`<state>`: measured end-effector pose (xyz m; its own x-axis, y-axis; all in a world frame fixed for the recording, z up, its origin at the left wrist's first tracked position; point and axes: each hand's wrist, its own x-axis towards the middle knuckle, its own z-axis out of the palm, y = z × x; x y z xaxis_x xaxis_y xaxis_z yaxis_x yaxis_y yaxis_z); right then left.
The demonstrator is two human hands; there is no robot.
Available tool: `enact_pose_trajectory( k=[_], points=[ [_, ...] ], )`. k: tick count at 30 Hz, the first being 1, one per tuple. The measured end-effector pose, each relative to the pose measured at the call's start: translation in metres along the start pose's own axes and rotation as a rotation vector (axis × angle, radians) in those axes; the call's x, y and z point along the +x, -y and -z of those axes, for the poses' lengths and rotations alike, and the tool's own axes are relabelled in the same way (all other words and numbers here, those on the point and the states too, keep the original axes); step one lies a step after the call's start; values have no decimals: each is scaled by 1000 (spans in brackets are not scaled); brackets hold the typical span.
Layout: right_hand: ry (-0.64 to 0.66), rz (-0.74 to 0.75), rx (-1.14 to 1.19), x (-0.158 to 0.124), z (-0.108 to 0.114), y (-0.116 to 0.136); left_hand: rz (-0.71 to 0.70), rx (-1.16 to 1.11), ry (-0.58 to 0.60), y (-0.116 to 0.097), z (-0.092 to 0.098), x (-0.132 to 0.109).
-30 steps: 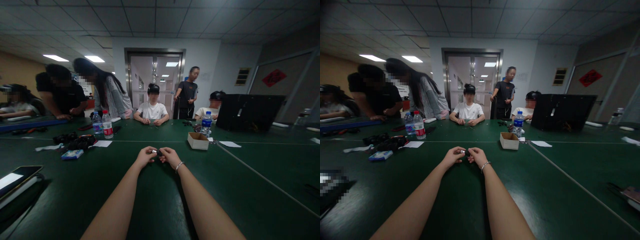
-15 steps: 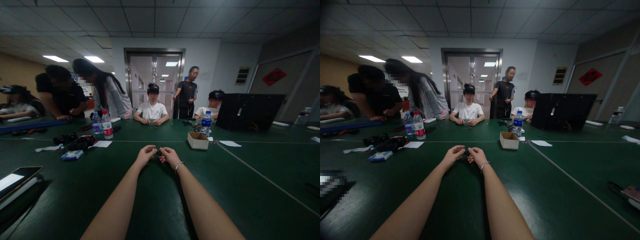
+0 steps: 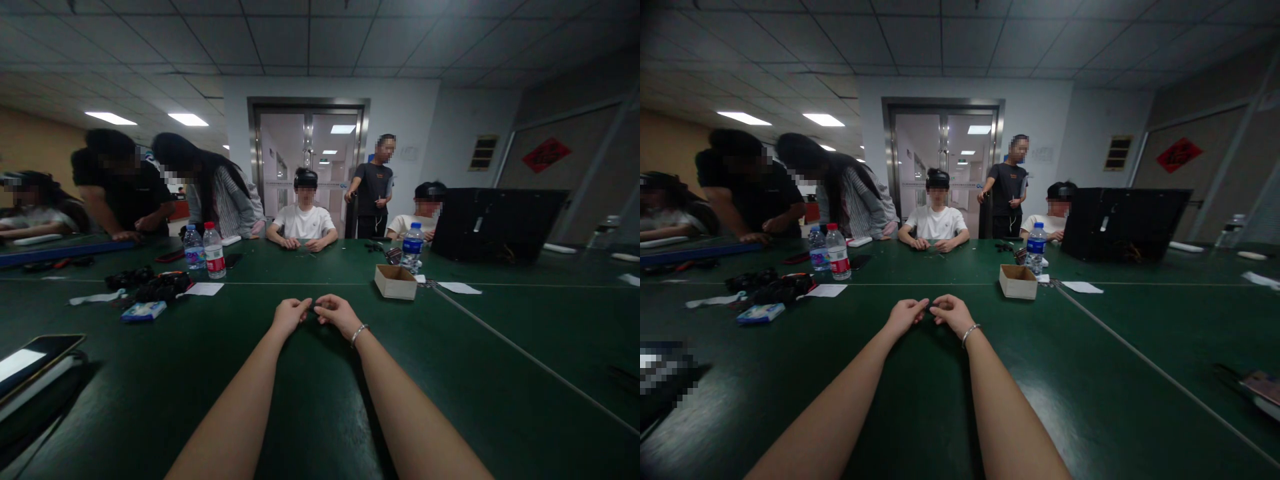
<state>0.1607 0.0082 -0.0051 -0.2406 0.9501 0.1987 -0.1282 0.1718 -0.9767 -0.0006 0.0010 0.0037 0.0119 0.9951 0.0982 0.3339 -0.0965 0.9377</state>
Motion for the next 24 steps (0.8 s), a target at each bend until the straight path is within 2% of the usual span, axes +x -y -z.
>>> enact_pose_trajectory(
  k=[7, 11, 15, 20, 24],
  points=[
    [32, 58, -119, -4, -4, 7, 57, 338, -81, -16, 2, -12],
    [36, 55, -131, -5, -5, 9, 119, 386, -72, -27, 5, -21],
    [34, 24, -45, -4, -5, 7, 49, 307, -60, -21, 6, -19],
    [-3, -48, 46, 2, -2, 2, -87, 64, 8, -5, 4, -10],
    [-25, -89, 84, 3, 0, 2, -150, -131, 70, -5, 3, -8]
  ],
)
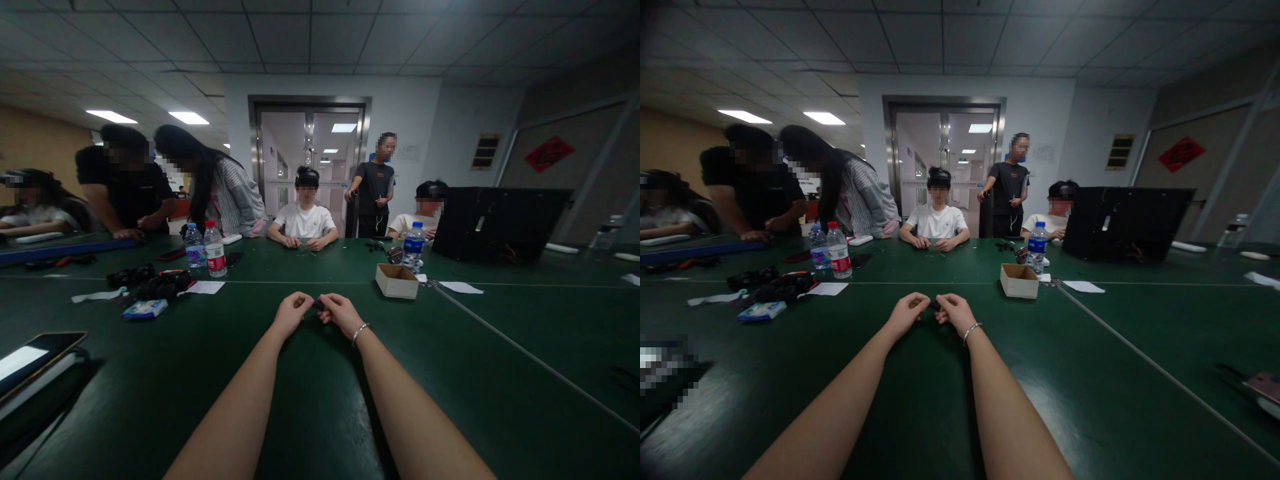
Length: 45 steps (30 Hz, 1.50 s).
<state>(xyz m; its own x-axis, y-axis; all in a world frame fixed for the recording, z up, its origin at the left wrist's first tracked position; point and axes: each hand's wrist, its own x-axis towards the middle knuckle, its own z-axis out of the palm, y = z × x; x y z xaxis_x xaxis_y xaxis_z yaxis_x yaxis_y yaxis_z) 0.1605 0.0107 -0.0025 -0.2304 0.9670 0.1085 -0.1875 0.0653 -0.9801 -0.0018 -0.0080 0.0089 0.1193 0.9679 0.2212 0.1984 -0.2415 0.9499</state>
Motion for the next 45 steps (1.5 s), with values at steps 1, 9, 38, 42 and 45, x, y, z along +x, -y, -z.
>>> enact_pose_trajectory(
  k=[1, 9, 38, 42, 45],
  points=[
    [-6, -6, 3, -1, 0, 1, -17, -43, 16, -1, 0, 0],
    [-27, -9, 9, -3, -4, 4, -18, -185, 55, -3, 4, -1],
    [-9, 28, -57, 1, 1, -2, 11, 299, -59, 1, -2, -1],
    [-50, 19, -33, 2, 1, -2, -34, 149, -30, 1, -3, -2],
    [-43, 7, -23, 1, 1, -1, -51, -3, 12, -2, -2, -2]
  ],
)
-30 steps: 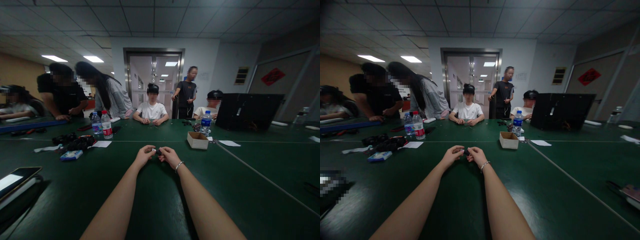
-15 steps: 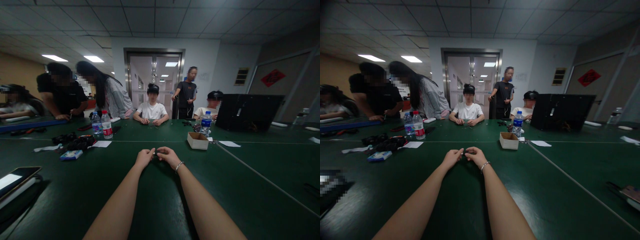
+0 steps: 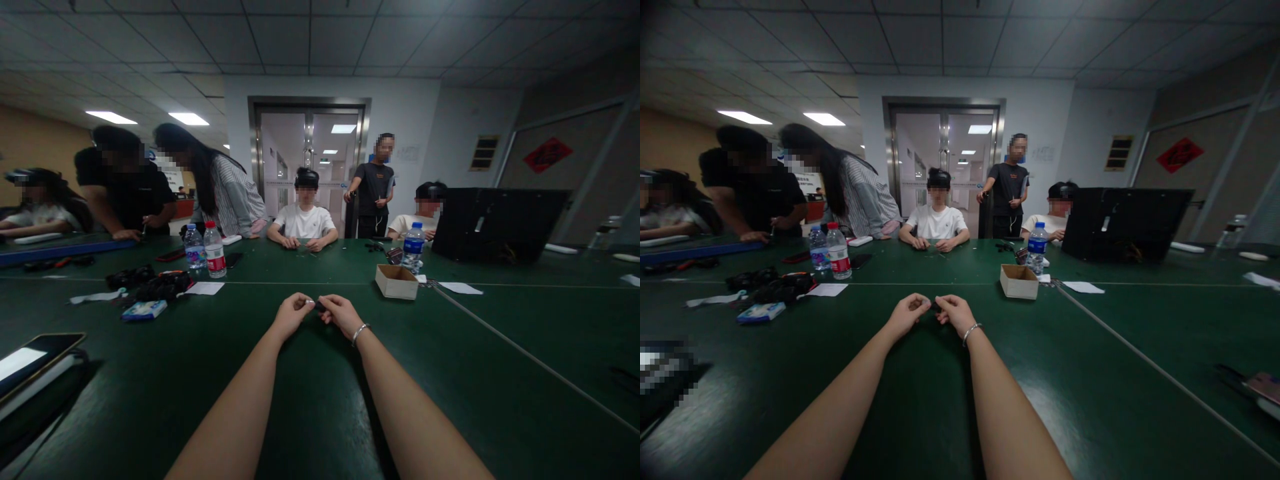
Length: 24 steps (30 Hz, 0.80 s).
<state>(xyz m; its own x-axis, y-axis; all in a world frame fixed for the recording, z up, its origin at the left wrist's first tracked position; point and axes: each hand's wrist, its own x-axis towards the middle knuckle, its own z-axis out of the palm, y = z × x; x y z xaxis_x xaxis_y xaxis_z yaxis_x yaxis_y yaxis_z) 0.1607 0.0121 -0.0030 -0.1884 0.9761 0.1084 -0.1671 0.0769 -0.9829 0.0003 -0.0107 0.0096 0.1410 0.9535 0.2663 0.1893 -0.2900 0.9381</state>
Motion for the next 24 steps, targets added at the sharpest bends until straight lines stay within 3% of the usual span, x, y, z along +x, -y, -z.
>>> enact_pose_trajectory(
  k=[5, 15, 24],
  points=[
    [12, -12, -7, -3, -2, 4, -14, -113, 46, 0, 4, 1],
    [28, -14, -3, -2, 0, 2, -7, -133, 74, 2, 6, 2],
    [8, -20, 17, -4, -3, 4, 77, -163, 28, 5, 6, 6]
  ],
)
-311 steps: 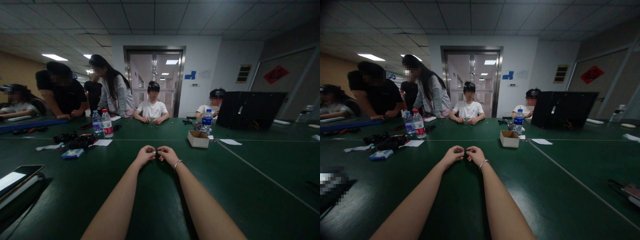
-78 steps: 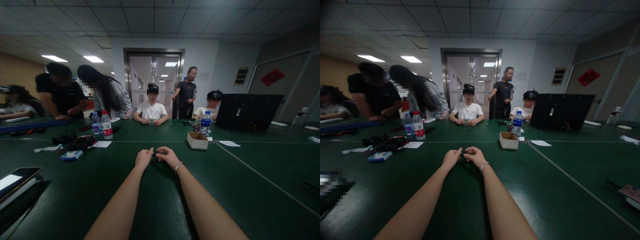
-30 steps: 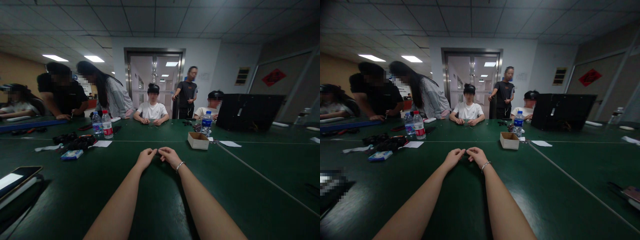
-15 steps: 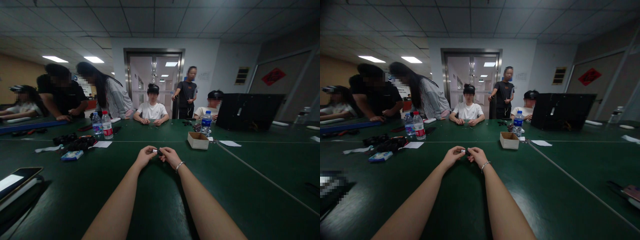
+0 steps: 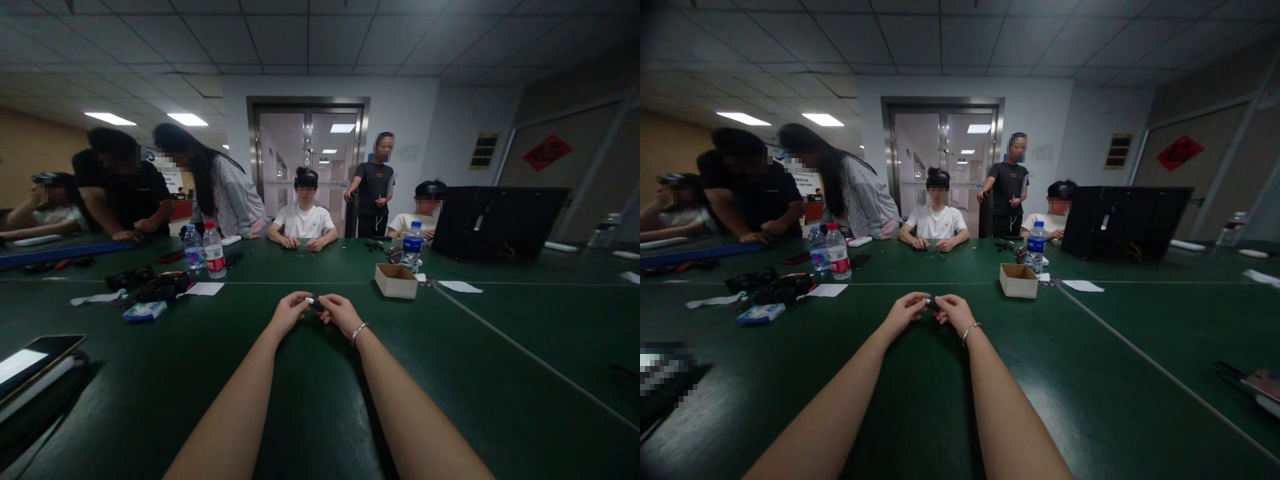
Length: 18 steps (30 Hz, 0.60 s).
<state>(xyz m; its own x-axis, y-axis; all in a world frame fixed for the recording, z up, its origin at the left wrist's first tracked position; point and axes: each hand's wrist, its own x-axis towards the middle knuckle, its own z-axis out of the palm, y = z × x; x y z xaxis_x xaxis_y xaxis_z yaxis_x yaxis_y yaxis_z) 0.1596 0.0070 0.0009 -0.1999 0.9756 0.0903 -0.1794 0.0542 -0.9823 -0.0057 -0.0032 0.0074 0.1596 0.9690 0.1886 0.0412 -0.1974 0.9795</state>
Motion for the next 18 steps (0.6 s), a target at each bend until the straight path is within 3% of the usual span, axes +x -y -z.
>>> enact_pose_trajectory(
  k=[12, 18],
  points=[
    [33, 42, 26, 4, 5, -8, 23, 71, -45, 1, 0, 0],
    [58, 90, -56, 0, 3, -5, 94, 229, -99, -3, 0, -2]
  ],
)
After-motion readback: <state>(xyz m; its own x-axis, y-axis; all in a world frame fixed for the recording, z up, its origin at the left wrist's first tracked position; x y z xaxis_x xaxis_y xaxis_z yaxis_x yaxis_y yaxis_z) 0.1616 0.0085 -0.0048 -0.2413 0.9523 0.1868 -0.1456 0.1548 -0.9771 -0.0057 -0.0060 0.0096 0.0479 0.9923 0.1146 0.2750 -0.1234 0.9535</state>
